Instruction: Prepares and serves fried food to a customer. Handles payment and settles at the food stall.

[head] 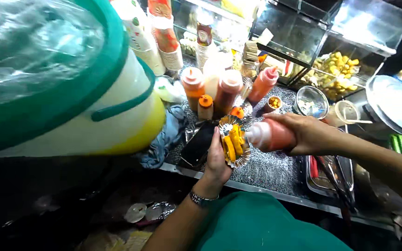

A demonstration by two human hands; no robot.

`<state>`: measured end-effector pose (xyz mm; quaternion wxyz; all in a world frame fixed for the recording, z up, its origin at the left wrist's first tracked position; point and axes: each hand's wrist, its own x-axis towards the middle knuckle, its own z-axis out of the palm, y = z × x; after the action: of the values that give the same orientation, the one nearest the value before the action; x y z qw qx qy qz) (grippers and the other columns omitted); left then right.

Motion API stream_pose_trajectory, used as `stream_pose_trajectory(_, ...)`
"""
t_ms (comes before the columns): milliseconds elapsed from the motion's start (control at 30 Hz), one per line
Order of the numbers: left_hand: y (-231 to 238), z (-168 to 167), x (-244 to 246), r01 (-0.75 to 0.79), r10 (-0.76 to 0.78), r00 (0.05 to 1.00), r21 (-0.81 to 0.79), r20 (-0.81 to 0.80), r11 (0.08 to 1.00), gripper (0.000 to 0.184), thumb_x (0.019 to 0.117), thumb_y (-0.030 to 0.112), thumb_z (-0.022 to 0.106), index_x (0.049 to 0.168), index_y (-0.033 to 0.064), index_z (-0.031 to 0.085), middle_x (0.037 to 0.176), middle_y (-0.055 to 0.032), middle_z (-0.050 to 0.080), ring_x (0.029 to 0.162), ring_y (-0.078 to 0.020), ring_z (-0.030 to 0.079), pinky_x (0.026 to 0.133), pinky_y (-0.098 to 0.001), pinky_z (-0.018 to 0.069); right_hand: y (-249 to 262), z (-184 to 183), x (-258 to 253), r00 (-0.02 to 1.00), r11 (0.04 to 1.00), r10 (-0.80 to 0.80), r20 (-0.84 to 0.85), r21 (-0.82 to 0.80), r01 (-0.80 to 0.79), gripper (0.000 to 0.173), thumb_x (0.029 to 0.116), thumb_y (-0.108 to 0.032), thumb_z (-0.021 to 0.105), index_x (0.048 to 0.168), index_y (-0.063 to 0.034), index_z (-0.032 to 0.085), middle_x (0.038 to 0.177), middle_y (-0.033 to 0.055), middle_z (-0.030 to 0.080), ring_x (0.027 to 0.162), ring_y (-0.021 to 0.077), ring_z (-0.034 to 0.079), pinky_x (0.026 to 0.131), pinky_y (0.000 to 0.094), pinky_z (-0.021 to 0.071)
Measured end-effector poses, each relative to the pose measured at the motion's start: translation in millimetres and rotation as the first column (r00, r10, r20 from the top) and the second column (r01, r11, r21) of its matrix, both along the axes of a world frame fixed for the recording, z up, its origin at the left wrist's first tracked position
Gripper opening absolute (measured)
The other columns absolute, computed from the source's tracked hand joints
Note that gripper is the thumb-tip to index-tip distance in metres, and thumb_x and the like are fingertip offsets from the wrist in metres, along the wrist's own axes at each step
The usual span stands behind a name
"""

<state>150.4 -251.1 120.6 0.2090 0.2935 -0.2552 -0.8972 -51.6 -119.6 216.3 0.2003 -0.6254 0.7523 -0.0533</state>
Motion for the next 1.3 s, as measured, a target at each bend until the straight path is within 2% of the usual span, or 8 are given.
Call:
stream_pose_trajectory(133,8,-6,-15,0.048,-0.048,0.999,0.001,0.012,0.999,0.063,0.1082,0.056,0.018,0.122,0.013,0.062,0.096,-0.0086,0.07,0.088,-0.019,0.071,0.076,-0.0364,0.0605,16,-9,-2,0.975,0.996,0.083,-0.208,0.051,-0.074,0.103,0.0639,-0.023,0.091,0.156,-0.0289,0.044,0.101,0.0151,0.066,0.088,0.0335,0.066,0.073,0.0524,0.0541)
stream_pose_trajectory(300,17,-11,-26,0.067,-0.067,0.997,-0.008,0.028,0.998,0.06,0.1089,0.054,0.019,0.121,0.0127,0.061,0.096,-0.0077,0.07,0.087,-0.0173,0.07,0.075,-0.0346,0.0601,19,-3,1,0.911,0.983,0.167,-0.378,0.134,-0.125,0.103,0.0655,-0.022,0.09,0.156,-0.0341,0.043,0.104,0.0173,0.065,0.091,0.0361,0.064,0.073,0.0516,0.051)
stream_pose_trajectory(567,24,-11,-31,0.097,-0.097,0.995,-0.001,0.036,0.995,0.066,0.109,0.054,0.014,0.115,0.0077,0.062,0.086,-0.0115,0.069,0.077,-0.0205,0.07,0.067,-0.0345,0.0601,0,18,-12,0.825,0.978,0.208,-0.526,0.086,-0.191,0.089,0.0772,-0.01,0.082,0.155,-0.0314,0.046,0.102,0.024,0.063,0.088,0.0432,0.064,0.073,0.0549,0.0495)
stream_pose_trajectory(833,20,-9,-35,0.034,-0.035,0.999,0.041,0.036,0.999,0.062,0.1089,0.054,0.017,0.12,0.0106,0.06,0.094,-0.0098,0.07,0.085,-0.0198,0.071,0.074,-0.036,0.0604,-2,29,-3,0.782,0.953,0.3,-0.546,0.203,-0.224,0.079,0.0883,-0.012,0.074,0.157,-0.0323,0.042,0.104,0.0224,0.062,0.091,0.041,0.063,0.076,0.0529,0.0495)
stream_pose_trajectory(967,16,-7,-35,0.026,-0.024,1.0,0.06,-0.018,0.998,0.062,0.1088,0.054,0.016,0.125,0.0117,0.059,0.099,-0.01,0.07,0.09,-0.0195,0.071,0.077,-0.0365,0.0601,4,25,-9,0.754,0.932,0.353,-0.553,0.136,-0.337,0.083,0.0802,-0.006,0.077,0.153,-0.0339,0.048,0.092,0.018,0.061,0.081,0.0371,0.063,0.068,0.048,0.0487)
stream_pose_trajectory(1167,0,15,-25,-0.006,0.019,0.994,0.115,-0.11,0.993,0.068,0.1077,0.057,0.011,0.122,0.0109,0.059,0.097,-0.0133,0.07,0.087,-0.0233,0.071,0.073,-0.0394,0.0608,-18,48,-42,0.988,0.99,0.144,-0.052,-0.002,-0.144,0.101,0.065,-0.024,0.092,0.154,-0.0272,0.045,0.124,0.0042,0.068,0.107,0.0192,0.068,0.089,0.0459,0.0594)
stream_pose_trajectory(1233,-7,27,-17,-0.031,0.049,0.987,0.119,-0.152,0.992,0.071,0.1075,0.057,0.009,0.121,0.0093,0.059,0.097,-0.0138,0.07,0.086,-0.0233,0.071,0.072,-0.039,0.0613,-28,53,-55,0.97,0.979,0.159,0.184,-0.16,-0.13,0.108,0.0564,-0.025,0.091,0.153,-0.0189,0.044,0.127,0.0029,0.069,0.111,0.0114,0.068,0.095,0.0363,0.0588)
stream_pose_trajectory(1300,-15,37,-5,-0.066,0.086,0.982,0.117,-0.17,0.991,0.073,0.1075,0.056,0.007,0.118,0.0066,0.06,0.094,-0.0153,0.071,0.083,-0.0242,0.072,0.068,-0.039,0.0623,-42,55,-64,0.91,0.952,0.199,0.364,-0.292,-0.091,0.108,0.0597,-0.033,0.089,0.152,-0.0085,0.039,0.132,0.0025,0.064,0.119,0.0047,0.061,0.105,0.0268,0.051)
